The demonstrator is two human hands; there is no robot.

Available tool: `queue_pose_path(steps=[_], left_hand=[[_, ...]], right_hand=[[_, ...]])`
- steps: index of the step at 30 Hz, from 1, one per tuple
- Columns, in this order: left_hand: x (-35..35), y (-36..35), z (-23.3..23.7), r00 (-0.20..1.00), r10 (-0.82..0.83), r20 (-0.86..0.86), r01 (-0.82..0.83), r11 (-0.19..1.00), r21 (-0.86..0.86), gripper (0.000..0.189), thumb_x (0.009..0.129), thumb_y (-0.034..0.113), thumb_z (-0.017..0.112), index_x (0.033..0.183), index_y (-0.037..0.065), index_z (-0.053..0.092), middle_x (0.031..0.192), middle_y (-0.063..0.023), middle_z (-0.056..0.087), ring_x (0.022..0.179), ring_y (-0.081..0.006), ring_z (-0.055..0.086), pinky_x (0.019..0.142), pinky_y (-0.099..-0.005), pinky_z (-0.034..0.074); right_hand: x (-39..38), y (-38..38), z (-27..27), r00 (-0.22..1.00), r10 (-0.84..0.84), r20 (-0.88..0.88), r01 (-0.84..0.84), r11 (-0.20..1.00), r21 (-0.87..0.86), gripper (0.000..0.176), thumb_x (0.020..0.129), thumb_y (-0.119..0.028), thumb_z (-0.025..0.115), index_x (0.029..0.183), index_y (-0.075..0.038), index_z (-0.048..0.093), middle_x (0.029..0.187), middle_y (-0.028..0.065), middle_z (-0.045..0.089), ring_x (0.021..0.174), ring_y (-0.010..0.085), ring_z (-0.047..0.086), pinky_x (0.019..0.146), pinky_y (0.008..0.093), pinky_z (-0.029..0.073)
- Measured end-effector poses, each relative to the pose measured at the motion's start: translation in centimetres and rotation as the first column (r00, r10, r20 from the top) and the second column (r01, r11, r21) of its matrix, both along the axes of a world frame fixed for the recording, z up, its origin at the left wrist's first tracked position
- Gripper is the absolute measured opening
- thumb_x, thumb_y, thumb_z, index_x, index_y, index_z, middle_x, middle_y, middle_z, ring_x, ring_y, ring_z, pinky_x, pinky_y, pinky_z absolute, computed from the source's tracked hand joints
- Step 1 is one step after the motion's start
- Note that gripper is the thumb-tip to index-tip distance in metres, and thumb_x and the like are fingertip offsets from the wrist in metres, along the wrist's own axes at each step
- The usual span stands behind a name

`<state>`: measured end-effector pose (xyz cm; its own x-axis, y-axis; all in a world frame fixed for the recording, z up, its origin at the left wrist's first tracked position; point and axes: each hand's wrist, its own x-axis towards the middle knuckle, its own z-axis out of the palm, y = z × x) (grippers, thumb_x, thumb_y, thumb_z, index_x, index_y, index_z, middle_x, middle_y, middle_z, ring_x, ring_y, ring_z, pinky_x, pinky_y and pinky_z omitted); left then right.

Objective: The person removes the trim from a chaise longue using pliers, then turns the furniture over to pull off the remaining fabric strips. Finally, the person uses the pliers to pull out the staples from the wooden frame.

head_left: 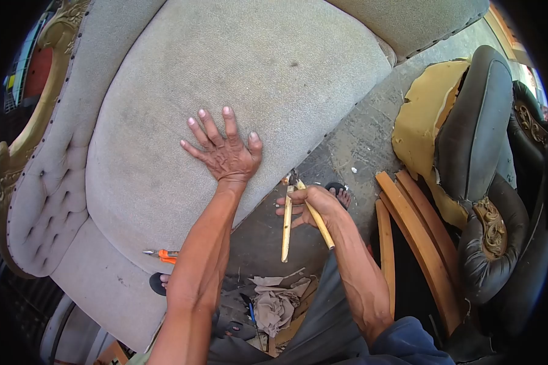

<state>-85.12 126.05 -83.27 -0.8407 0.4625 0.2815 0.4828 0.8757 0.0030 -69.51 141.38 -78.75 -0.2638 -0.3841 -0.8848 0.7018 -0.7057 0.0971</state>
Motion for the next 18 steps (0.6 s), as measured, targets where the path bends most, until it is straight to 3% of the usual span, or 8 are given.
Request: queue_pose_path(steps=[1, 3, 4, 8, 12, 14, 15, 18], left_hand=[[0.0, 0.0, 0.0, 1.000, 0.002, 0.008, -0.002, 1.000, 0.001, 0.087, 0.084, 0.044, 0.049, 0.159, 0.021, 0.012, 0.158, -0.0202, 0.012, 0.151, -0.0441, -0.001, 0.110, -0.0731, -0.005], [0.0, -0.3, 0.0, 1.000, 0.005, 0.019, -0.005, 1.000, -0.006, 0.086, 0.084, 0.045, 0.049, 0.158, 0.021, 0.012, 0.159, -0.0201, 0.012, 0.151, -0.0442, -0.001, 0.110, -0.0732, -0.005], [0.0, -0.3, 0.0, 1.000, 0.001, 0.015, -0.001, 1.000, 0.010, 0.086, 0.084, 0.044, 0.049, 0.158, 0.021, 0.012, 0.159, -0.0201, 0.011, 0.151, -0.0442, -0.001, 0.110, -0.0731, -0.005], [0.0, -0.2, 0.1, 1.000, -0.011, 0.003, 0.011, 1.000, 0.014, 0.086, 0.084, 0.045, 0.049, 0.158, 0.020, 0.013, 0.159, -0.0202, 0.011, 0.151, -0.0445, -0.001, 0.111, -0.0727, -0.006], [0.0, -0.2, 0.2, 1.000, -0.007, 0.013, 0.007, 1.000, -0.005, 0.084, 0.086, 0.046, 0.048, 0.158, 0.020, 0.013, 0.158, -0.0204, 0.012, 0.151, -0.0446, -0.002, 0.110, -0.0729, -0.007], [0.1, -0.2, 0.3, 0.999, -0.006, 0.033, 0.007, 1.000, -0.015, 0.082, 0.087, 0.045, 0.046, 0.158, 0.020, 0.013, 0.157, -0.0205, 0.013, 0.150, -0.0447, -0.002, 0.110, -0.0733, -0.006], [0.3, -0.3, 0.3, 0.999, -0.018, 0.039, 0.019, 0.999, -0.029, 0.082, 0.087, 0.045, 0.046, 0.158, 0.020, 0.013, 0.157, -0.0205, 0.013, 0.150, -0.0447, -0.002, 0.110, -0.0733, -0.006], [0.1, -0.4, 0.2, 1.000, -0.016, 0.022, 0.017, 0.999, -0.030, 0.080, 0.088, 0.045, 0.045, 0.158, 0.019, 0.014, 0.156, -0.0211, 0.014, 0.150, -0.0447, -0.003, 0.109, -0.0735, -0.006]], right_hand=[[-0.2, -0.2, 0.0, 1.000, 0.003, -0.002, -0.003, 1.000, 0.000, 0.036, 0.097, -0.007, 0.053, 0.130, 0.004, 0.043, 0.115, 0.0215, 0.059, 0.096, 0.0328, 0.065, 0.078, 0.0587, 0.058], [-0.3, -0.9, -0.1, 0.998, -0.009, 0.063, 0.001, 0.992, 0.123, 0.033, 0.098, -0.009, 0.053, 0.128, 0.002, 0.046, 0.107, 0.0180, 0.060, 0.087, 0.0272, 0.065, 0.073, 0.0492, 0.061], [0.1, -1.3, -0.1, 0.992, 0.122, -0.015, -0.115, 0.965, 0.236, 0.032, 0.098, -0.010, 0.054, 0.127, 0.001, 0.048, 0.099, 0.0128, 0.059, 0.079, 0.0198, 0.061, 0.062, 0.0351, 0.058], [1.7, -3.5, -0.8, 0.999, -0.021, -0.048, 0.032, 0.972, 0.234, 0.026, 0.098, -0.011, 0.054, 0.119, 0.003, 0.053, 0.083, 0.0050, 0.053, 0.064, 0.0136, 0.052, 0.049, 0.0284, 0.043], [3.4, -7.7, -3.2, 0.987, -0.146, -0.060, 0.157, 0.951, 0.267, 0.018, 0.099, -0.017, 0.056, 0.102, 0.001, 0.057, 0.073, 0.0031, 0.051, 0.055, 0.0120, 0.049, 0.046, 0.0276, 0.042], [4.0, -10.2, -5.3, 0.998, -0.037, -0.045, 0.057, 0.784, 0.618, 0.018, 0.098, -0.020, 0.058, 0.100, -0.002, 0.056, 0.069, 0.0023, 0.051, 0.052, 0.0107, 0.048, 0.046, 0.0276, 0.042], [5.1, -11.5, -7.6, 0.998, -0.050, -0.039, 0.063, 0.791, 0.608, 0.018, 0.098, -0.020, 0.058, 0.100, -0.002, 0.056, 0.069, 0.0023, 0.051, 0.052, 0.0107, 0.048, 0.046, 0.0276, 0.042], [6.4, -13.1, -12.9, 0.954, 0.137, -0.268, 0.187, 0.426, 0.885, 0.017, 0.098, -0.017, 0.057, 0.102, -0.001, 0.057, 0.069, 0.0007, 0.057, 0.056, 0.0106, 0.053, 0.051, 0.0282, 0.042]])
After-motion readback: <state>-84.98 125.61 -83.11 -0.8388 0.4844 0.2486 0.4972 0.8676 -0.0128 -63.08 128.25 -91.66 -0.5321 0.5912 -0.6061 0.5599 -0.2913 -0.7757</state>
